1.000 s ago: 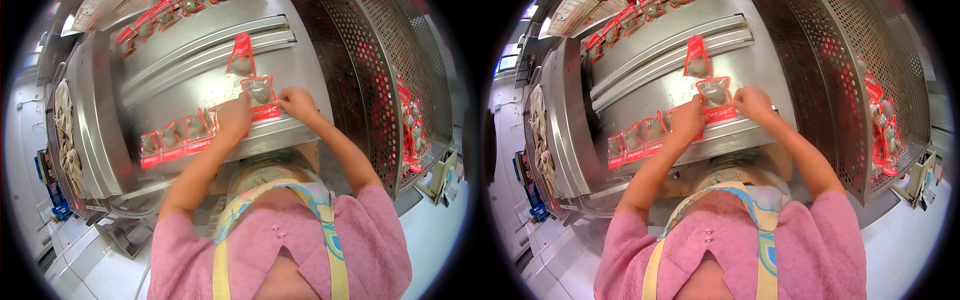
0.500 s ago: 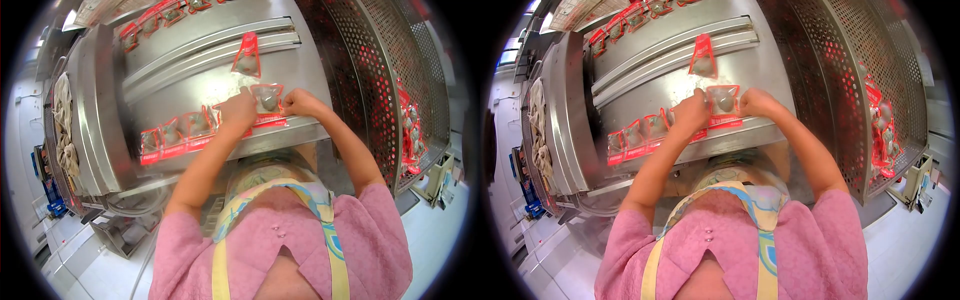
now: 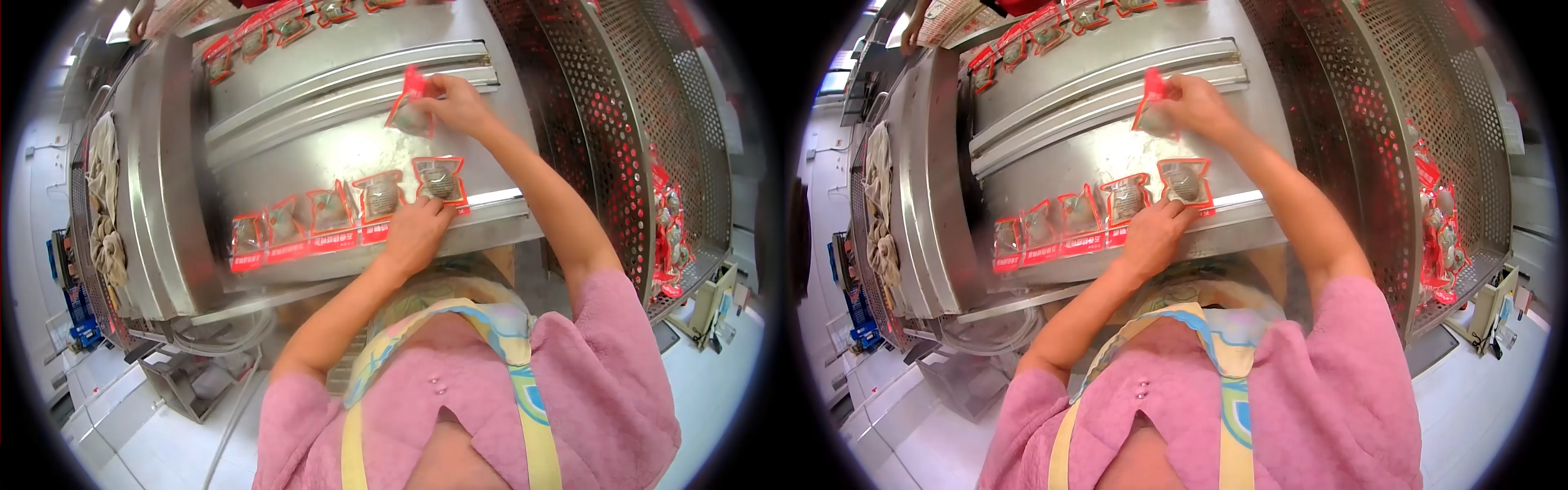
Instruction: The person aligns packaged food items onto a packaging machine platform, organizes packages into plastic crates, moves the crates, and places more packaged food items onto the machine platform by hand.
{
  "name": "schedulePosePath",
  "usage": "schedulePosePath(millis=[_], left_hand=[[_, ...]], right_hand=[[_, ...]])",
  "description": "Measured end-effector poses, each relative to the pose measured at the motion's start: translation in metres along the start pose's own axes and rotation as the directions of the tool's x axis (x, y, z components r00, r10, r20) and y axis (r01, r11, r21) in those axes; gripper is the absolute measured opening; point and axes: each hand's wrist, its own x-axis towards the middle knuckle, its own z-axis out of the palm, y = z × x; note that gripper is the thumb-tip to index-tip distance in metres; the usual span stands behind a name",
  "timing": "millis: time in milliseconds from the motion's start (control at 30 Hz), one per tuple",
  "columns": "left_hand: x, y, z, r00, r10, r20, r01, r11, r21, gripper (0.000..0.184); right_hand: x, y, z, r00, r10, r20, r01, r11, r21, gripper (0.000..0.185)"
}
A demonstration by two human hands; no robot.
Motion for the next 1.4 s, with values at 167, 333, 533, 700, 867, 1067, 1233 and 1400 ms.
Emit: schedulePosePath(millis=[167, 333, 533, 700, 867, 1067, 1233, 1400], left_hand=[[0.001, 0.004, 0.002, 0.995, -0.093, -0.041, 0.082, 0.971, -0.223, 0.020], [0.051, 0.003, 0.012, 0.746, -0.516, 0.422, 0.503, 0.020, -0.864, 0.035], [0.105, 0.007, 0.004, 0.565, -0.192, 0.803, 0.612, -0.555, -0.563, 0.039], [0.108, 0.011, 0.033, 0.497, -0.115, 0.860, 0.657, -0.597, -0.460, 0.022], [0.114, 0.027, 0.020, 0.510, -0.244, 0.825, 0.648, -0.521, -0.555, 0.019], [0.116, 0.015, 0.021, 0.414, -0.168, 0.895, 0.720, -0.542, -0.435, 0.018], [0.115, 0.008, 0.017, 0.461, -0.085, 0.883, 0.735, -0.521, -0.434, 0.018], [0.112, -0.003, 0.025, 0.605, -0.269, 0.749, 0.784, 0.038, -0.620, 0.014]], right_hand=[[-0.029, 0.005, -0.031, 0.997, -0.068, 0.032, 0.064, 0.992, 0.107, 0.011], [-0.090, 0.032, -0.068, 0.994, 0.006, -0.114, 0.001, 0.998, 0.057, 0.012], [-0.146, 0.060, -0.078, 0.997, 0.008, -0.079, 0.012, 0.967, 0.255, 0.012], [-0.164, 0.073, -0.090, 0.993, 0.092, 0.069, -0.115, 0.839, 0.533, 0.013], [-0.156, 0.070, -0.105, 0.875, 0.477, 0.080, -0.398, 0.618, 0.677, 0.024], [-0.135, 0.078, -0.110, 0.725, 0.492, 0.482, -0.676, 0.642, 0.361, 0.027], [-0.127, 0.088, -0.113, 0.691, 0.423, 0.587, -0.698, 0.600, 0.390, 0.022], [-0.126, 0.092, -0.115, 0.767, 0.413, 0.491, -0.591, 0.753, 0.290, 0.023]])
